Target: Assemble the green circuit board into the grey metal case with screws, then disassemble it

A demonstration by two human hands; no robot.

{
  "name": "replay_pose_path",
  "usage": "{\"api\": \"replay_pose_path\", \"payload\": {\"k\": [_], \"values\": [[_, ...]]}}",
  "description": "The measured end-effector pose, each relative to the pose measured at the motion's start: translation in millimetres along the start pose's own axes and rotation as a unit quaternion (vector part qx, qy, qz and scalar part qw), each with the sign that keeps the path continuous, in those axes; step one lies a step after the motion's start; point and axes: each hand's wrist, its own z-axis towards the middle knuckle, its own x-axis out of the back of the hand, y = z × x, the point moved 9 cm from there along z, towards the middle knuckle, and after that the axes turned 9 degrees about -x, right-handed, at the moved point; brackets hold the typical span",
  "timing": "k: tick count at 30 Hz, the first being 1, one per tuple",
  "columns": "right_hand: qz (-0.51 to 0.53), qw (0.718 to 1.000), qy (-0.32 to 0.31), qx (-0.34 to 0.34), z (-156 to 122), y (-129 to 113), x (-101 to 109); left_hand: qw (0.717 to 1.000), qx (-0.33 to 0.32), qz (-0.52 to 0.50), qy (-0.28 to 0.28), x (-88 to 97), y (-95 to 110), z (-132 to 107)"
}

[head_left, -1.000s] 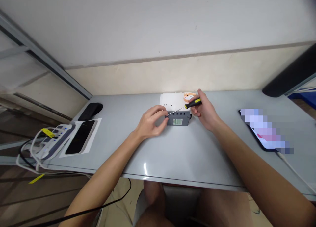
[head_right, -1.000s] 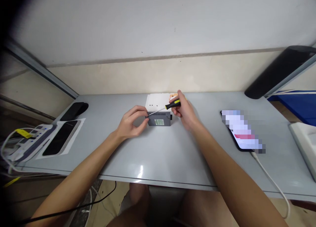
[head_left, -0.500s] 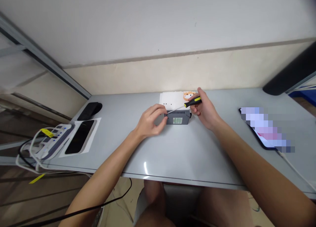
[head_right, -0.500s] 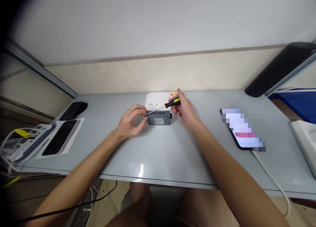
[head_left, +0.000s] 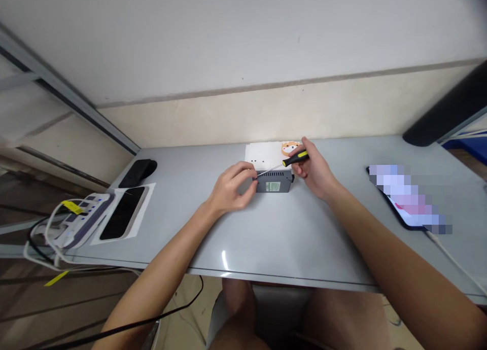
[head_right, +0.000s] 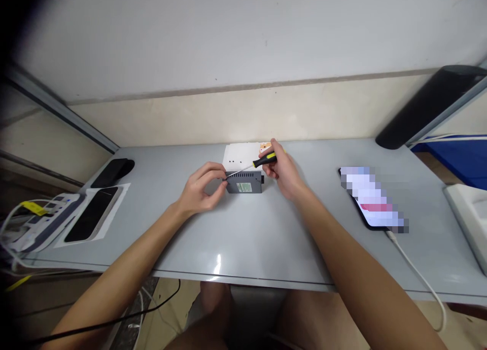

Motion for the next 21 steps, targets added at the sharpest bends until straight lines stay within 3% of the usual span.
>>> {"api": "replay_pose_path", "payload": {"k": [21], "values": [[0.010,1.000,-0.005,0.007,0.6,-0.3,0.4,1.000,0.001,0.004,0.002,0.4,0.3,-0.2]]}}
